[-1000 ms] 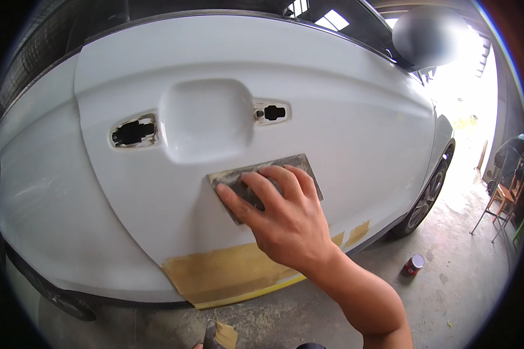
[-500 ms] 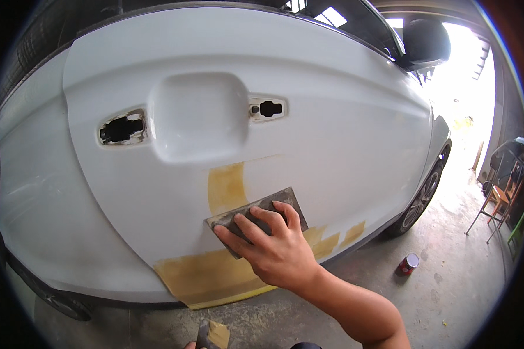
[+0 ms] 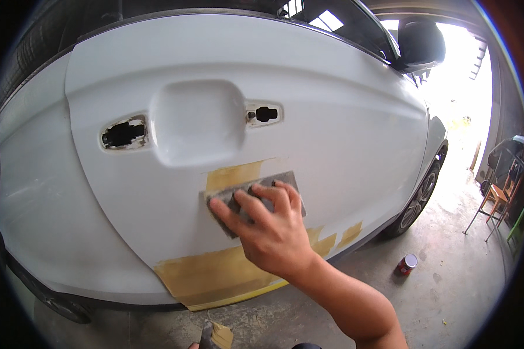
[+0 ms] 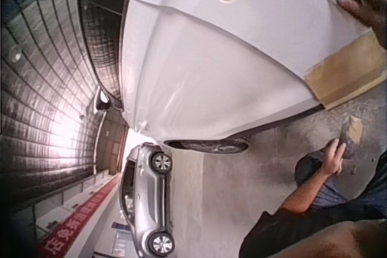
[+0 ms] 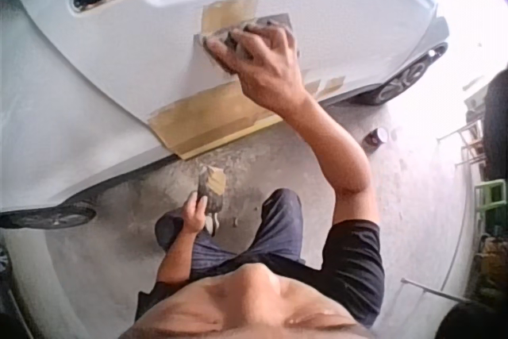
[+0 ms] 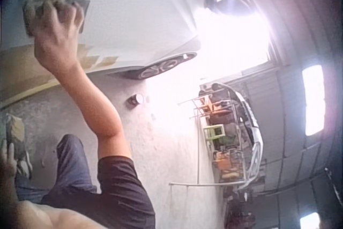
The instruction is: The person applies beige body filler to the side and rear of a white car using a metal spreader and a green sanding block. They smooth the filler over taped-off areas on the door and rear bumper, then sand the applied sections to level the surface.
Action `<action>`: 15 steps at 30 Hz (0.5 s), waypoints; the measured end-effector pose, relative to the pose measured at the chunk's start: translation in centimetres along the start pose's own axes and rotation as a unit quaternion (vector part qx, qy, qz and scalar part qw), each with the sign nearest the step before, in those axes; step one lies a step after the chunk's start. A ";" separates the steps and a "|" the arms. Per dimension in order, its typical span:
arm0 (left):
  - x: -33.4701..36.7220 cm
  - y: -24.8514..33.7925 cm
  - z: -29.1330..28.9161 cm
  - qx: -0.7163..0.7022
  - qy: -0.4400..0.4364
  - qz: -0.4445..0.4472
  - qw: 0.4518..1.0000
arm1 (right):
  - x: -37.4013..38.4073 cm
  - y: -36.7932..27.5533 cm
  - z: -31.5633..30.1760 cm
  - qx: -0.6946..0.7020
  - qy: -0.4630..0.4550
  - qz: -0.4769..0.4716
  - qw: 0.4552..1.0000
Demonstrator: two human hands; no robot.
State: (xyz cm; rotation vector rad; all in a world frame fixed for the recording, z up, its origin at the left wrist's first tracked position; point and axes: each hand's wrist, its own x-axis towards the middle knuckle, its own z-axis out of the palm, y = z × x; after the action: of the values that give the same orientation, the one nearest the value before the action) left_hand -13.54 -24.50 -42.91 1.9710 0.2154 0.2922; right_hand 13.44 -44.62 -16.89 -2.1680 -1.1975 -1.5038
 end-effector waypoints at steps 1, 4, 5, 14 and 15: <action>-0.1 -0.2 0.0 0.004 0.006 -0.001 1.000 | -0.6 -0.3 -0.1 0.002 -0.017 -0.006 1.000; -0.1 -0.5 0.2 -0.009 0.007 -0.011 1.000 | -2.9 -0.4 0.2 0.009 -0.061 -0.025 0.998; 0.1 -0.1 0.3 -0.028 -0.003 -0.019 0.999 | -3.5 -0.1 0.1 0.011 -0.077 -0.032 0.996; -0.6 0.1 0.4 -0.002 0.031 0.005 1.000 | 1.7 1.2 -3.1 -0.016 0.041 -0.041 0.998; -0.6 0.2 0.4 0.008 0.040 0.016 0.999 | 2.4 1.2 -2.8 -0.019 0.039 -0.039 0.998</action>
State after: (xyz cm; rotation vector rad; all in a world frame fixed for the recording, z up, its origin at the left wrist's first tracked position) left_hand -14.00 -25.06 -42.93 1.9823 0.2395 0.3924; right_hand 12.78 -45.93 -13.33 -2.0887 -1.2506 -1.6383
